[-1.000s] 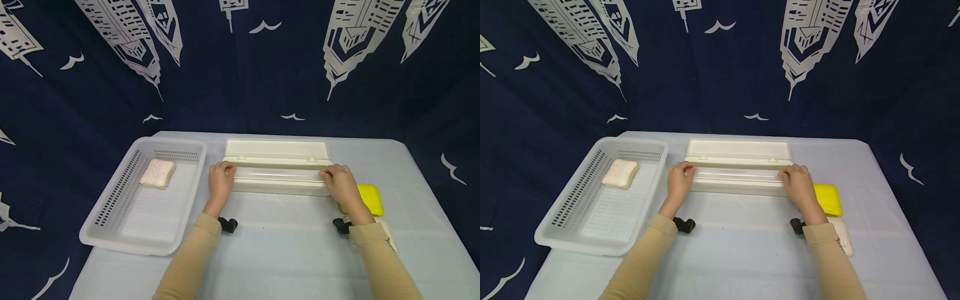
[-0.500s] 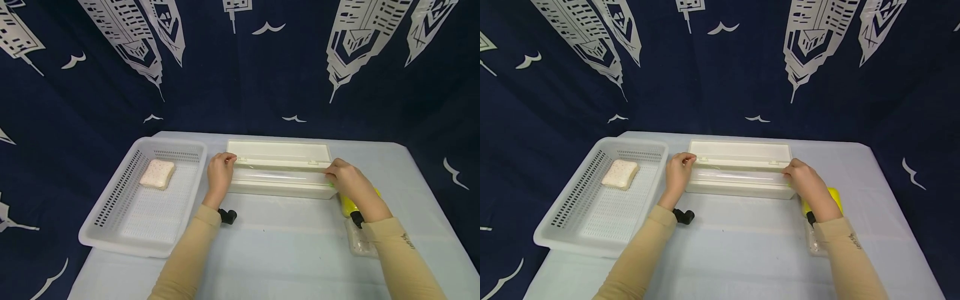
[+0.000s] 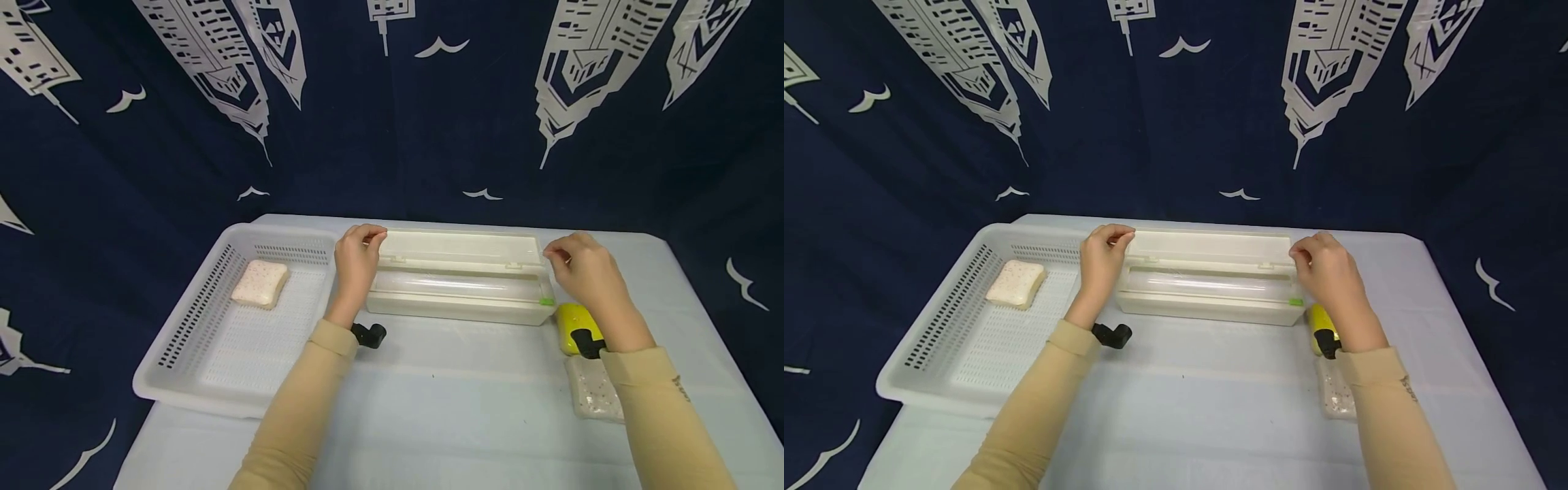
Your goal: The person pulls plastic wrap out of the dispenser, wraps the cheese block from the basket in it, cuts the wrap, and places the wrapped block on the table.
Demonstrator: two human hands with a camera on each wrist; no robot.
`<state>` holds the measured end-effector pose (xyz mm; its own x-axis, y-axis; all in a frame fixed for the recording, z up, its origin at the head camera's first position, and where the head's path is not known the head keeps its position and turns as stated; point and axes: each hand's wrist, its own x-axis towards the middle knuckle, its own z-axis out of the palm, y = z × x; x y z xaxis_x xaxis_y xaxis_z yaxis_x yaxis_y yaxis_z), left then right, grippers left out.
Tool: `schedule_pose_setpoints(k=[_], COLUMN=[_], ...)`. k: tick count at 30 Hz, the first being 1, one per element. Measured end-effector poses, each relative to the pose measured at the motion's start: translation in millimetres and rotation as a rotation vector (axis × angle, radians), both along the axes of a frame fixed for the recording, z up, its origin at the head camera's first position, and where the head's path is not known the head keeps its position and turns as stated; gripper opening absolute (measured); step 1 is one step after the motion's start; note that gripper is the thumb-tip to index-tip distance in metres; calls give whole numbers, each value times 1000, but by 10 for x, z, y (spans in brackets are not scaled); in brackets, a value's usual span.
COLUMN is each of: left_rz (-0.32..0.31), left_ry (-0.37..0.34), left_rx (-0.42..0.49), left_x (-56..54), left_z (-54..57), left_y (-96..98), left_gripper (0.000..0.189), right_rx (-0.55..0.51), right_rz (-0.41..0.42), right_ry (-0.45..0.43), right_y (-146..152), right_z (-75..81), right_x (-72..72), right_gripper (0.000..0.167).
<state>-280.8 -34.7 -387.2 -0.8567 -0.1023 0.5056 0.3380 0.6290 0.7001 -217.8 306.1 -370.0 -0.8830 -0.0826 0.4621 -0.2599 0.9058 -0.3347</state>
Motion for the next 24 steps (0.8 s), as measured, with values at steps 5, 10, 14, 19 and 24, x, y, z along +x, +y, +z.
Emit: schedule_pose_setpoints(k=[5, 10, 14, 19, 24], left_rz=[-19, -17, -20, -34, -57], left_ry=[22, 46, 91, 147, 196], left_rx=[20, 39, 43, 61, 88], left_x=[10, 29, 37, 65, 75], left_z=[207, 396, 521, 671, 815], left_y=[-19, -46, -68, -78, -75], left_gripper=[15, 15, 15, 15, 14], right_rx=[-54, -100, -132, -170, -217], right_rz=[-57, -80, -93, -121, -147], right_ry=[9, 22, 32, 78, 192], right_y=[-50, -90, -114, -120, -136], right_z=[164, 335, 455, 586, 696], right_x=[-8, 9, 23, 31, 31], right_gripper=[11, 13, 14, 17, 20])
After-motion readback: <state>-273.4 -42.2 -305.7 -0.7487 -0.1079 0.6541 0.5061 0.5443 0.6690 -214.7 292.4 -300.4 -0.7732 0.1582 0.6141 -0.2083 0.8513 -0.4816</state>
